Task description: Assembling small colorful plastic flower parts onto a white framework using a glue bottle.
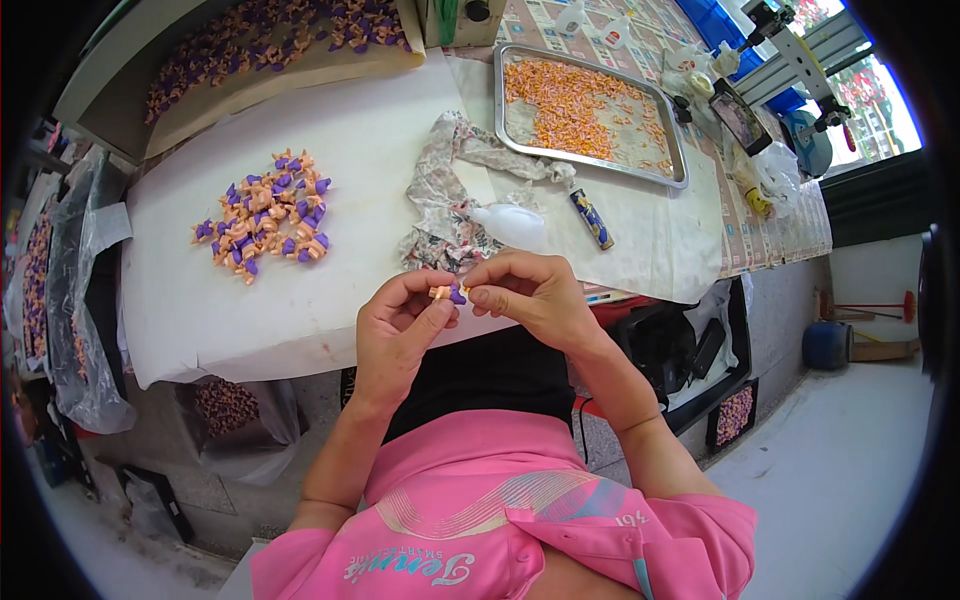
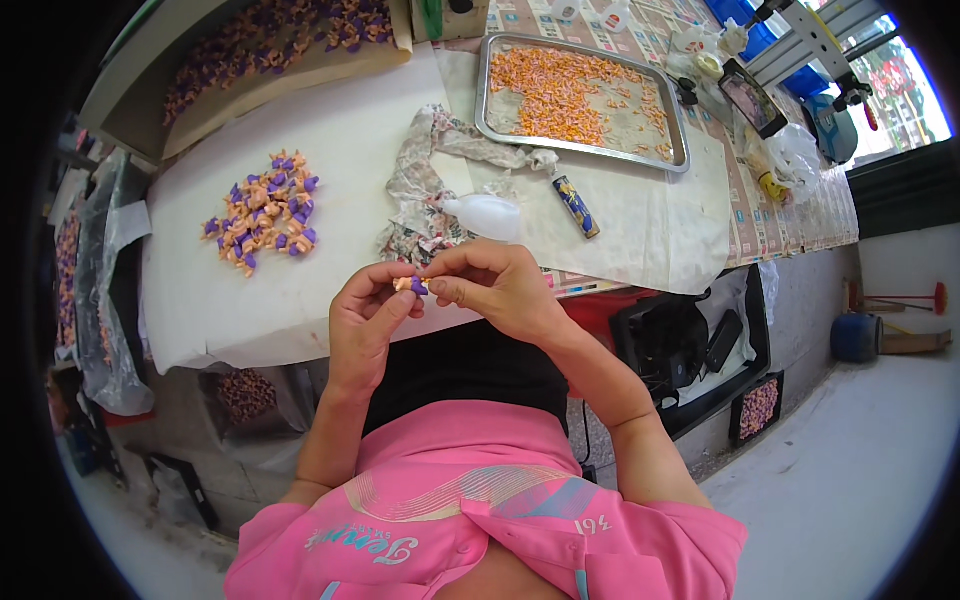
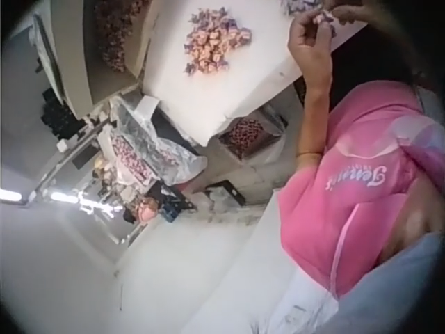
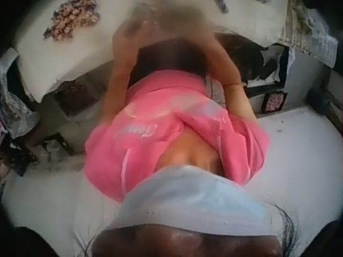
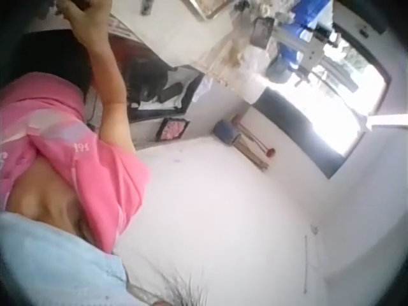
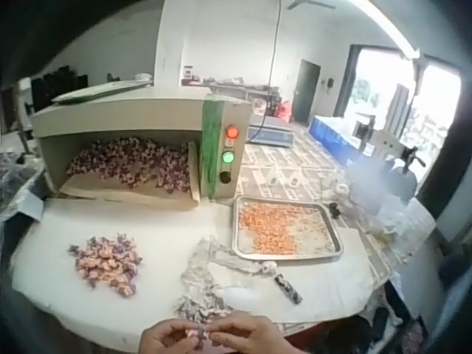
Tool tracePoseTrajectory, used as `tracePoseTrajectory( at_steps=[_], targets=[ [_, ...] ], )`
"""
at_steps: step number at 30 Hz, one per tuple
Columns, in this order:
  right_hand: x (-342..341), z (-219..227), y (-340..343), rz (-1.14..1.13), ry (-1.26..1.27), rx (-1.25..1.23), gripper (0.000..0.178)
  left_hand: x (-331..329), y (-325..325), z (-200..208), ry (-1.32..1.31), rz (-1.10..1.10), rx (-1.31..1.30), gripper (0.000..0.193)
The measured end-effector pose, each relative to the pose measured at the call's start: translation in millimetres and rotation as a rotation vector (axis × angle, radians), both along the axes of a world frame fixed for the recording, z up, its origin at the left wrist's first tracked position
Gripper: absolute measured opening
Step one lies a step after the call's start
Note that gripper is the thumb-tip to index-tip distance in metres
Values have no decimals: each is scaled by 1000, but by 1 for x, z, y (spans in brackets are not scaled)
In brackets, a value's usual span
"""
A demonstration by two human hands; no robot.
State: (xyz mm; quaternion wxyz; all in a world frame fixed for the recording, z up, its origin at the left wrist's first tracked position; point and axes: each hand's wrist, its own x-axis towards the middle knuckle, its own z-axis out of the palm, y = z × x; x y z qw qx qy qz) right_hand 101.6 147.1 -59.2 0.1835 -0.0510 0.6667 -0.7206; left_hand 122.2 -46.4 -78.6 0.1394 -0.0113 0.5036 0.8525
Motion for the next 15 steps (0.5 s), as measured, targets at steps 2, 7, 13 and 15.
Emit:
tracePoseTrajectory(
  at_steps=[2,7,13,15],
  targets=[
    [0,-4,-1,1,55,-3,18,0,1,-2,-17,-1,-14,26],
    [-2,-9,-3,3,118,19,16,-2,-1,-8,-17,-26,-27,27],
    [-6,-14,-6,44,115,55,15,-3,-4,-13,-17,-39,-32,27],
    [-6,-13,-7,47,90,55,15,-3,-5,-14,-19,-41,-39,27]
  ],
)
